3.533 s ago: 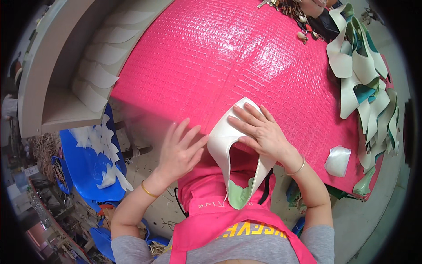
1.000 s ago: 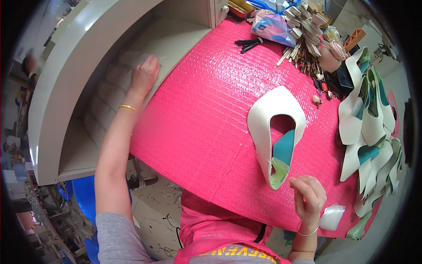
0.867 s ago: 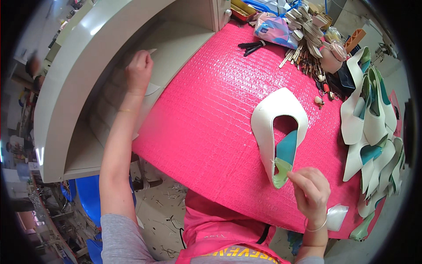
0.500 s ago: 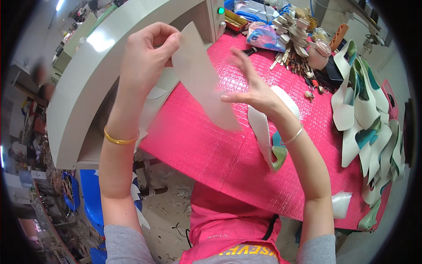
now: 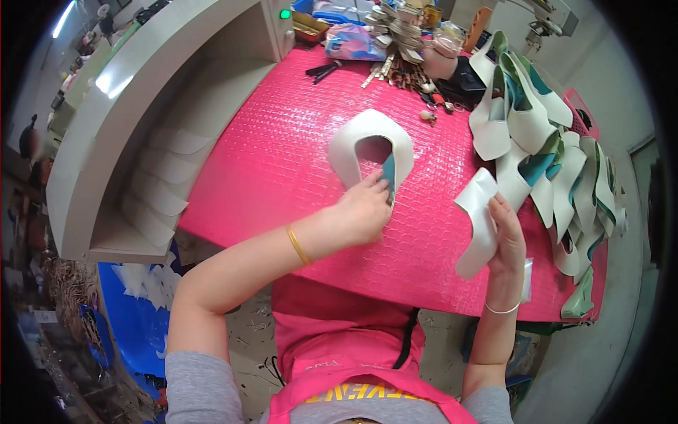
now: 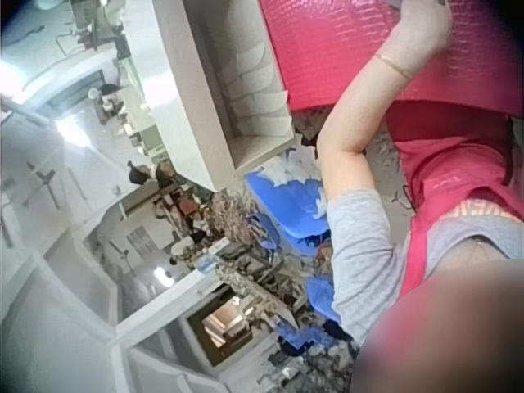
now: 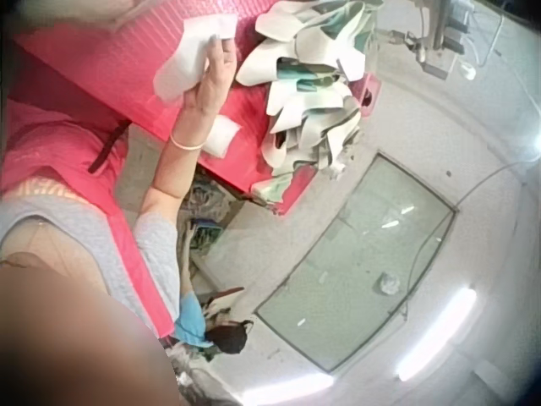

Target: Assembling components of a shoe, such as fitting liners and uppers.

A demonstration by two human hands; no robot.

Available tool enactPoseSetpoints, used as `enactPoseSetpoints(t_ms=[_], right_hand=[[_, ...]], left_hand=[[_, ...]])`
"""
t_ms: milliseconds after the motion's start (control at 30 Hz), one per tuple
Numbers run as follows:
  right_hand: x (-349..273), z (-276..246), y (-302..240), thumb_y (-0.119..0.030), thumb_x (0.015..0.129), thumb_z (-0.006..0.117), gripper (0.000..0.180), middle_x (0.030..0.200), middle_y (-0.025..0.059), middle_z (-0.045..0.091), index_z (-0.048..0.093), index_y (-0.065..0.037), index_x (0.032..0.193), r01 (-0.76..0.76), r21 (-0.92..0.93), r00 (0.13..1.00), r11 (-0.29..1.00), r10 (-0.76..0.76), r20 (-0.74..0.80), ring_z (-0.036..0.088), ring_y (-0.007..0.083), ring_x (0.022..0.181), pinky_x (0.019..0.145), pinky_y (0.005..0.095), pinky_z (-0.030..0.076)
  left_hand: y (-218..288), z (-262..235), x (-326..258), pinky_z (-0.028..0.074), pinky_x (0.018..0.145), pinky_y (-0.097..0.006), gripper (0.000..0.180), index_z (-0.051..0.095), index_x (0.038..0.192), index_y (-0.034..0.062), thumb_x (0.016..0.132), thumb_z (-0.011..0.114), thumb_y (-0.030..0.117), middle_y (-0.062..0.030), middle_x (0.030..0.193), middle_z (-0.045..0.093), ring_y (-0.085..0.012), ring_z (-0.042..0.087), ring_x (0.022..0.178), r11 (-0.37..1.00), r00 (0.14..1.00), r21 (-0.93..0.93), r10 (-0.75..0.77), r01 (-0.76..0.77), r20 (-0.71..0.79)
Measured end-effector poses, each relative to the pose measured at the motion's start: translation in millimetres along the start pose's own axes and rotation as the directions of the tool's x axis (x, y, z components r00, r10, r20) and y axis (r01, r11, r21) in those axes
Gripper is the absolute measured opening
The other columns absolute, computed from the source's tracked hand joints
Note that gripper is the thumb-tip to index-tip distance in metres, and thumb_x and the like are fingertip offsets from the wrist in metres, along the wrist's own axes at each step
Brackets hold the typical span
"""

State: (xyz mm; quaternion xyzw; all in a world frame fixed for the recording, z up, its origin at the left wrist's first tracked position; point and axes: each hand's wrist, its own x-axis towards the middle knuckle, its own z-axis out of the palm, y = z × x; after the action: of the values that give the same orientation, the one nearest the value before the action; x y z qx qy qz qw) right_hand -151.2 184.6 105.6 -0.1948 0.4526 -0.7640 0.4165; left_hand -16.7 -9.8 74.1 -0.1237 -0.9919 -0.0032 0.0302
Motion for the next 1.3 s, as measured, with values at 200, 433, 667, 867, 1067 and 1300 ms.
enactPoseSetpoints(t_ms=[200,433,667,867,1067,1300], right_hand=[[1.4,-3.0,-0.3,-0.003,0.081,0.055,0.036,0.099,0.0087,0.059,0.046,0.001,0.115,0.203,-0.014,0.977,0.979,-0.204,-0.059,0.059,0.0134,0.087,0.075,0.0244,0.048],[17.5,63.2,27.8,0.002,0.080,0.057,0.032,0.104,0.0084,0.059,0.052,0.004,0.111,0.613,-0.055,0.790,0.789,-0.611,0.044,0.054,0.0113,0.094,0.080,0.0232,0.042],[23.5,73.9,39.5,0.003,0.078,0.060,0.033,0.102,0.0082,0.059,0.052,0.004,0.111,0.648,-0.166,0.760,0.744,-0.647,0.067,0.054,0.0123,0.094,0.083,0.0252,0.042],[22.3,78.0,40.6,0.002,0.079,0.059,0.033,0.102,0.0085,0.060,0.052,0.004,0.111,0.657,-0.227,0.747,0.719,-0.660,0.073,0.054,0.0126,0.094,0.083,0.0261,0.042],[23.4,78.8,43.1,0.002,0.079,0.059,0.035,0.103,0.0095,0.059,0.050,0.004,0.113,0.639,-0.216,0.752,0.738,-0.659,-0.027,0.054,0.0141,0.096,0.084,0.0263,0.042],[6.7,80.6,52.0,0.004,0.078,0.057,0.066,0.132,0.0147,0.035,0.023,-0.004,0.134,0.564,-0.346,0.784,0.750,-0.618,-0.062,0.059,0.0118,0.071,0.053,0.0191,0.049]], left_hand=[[-9.7,-46.1,12.7,0.046,0.066,-0.033,0.031,0.062,0.089,-0.0012,0.083,0.055,0.028,-0.0079,0.076,0.064,-0.0218,0.060,0.070,0.645,0.941,-0.691,-0.285,0.328,0.181],[13.3,-53.5,-6.1,0.032,0.094,-0.030,0.048,0.051,0.110,-0.0052,0.094,0.031,0.035,-0.0099,0.110,0.056,-0.0173,0.048,0.107,-0.197,0.845,-0.969,-0.535,-0.148,-0.020],[26.0,-53.7,-1.8,0.029,0.096,-0.032,0.057,0.048,0.115,-0.0020,0.094,0.021,0.043,-0.0097,0.114,0.053,-0.0164,0.045,0.110,-0.299,0.805,-0.914,-0.591,-0.274,-0.048],[20.3,-43.6,-6.0,0.029,0.097,-0.032,0.068,0.050,0.114,-0.0004,0.090,0.016,0.053,-0.0088,0.109,0.057,-0.0159,0.045,0.110,-0.310,0.857,-0.914,-0.511,-0.260,-0.071],[29.8,-57.5,-0.9,0.042,0.079,-0.025,0.043,0.056,0.104,-0.0042,0.090,0.045,0.034,-0.0086,0.095,0.062,-0.0111,0.057,0.087,-0.143,0.821,-0.982,-0.571,-0.126,-0.022],[-8.7,-95.3,32.1,0.043,0.058,-0.022,0.033,0.061,0.091,-0.0031,0.087,0.052,0.029,-0.0054,0.078,0.062,-0.0079,0.055,0.066,-0.153,0.655,-0.939,-0.750,-0.308,-0.093]])
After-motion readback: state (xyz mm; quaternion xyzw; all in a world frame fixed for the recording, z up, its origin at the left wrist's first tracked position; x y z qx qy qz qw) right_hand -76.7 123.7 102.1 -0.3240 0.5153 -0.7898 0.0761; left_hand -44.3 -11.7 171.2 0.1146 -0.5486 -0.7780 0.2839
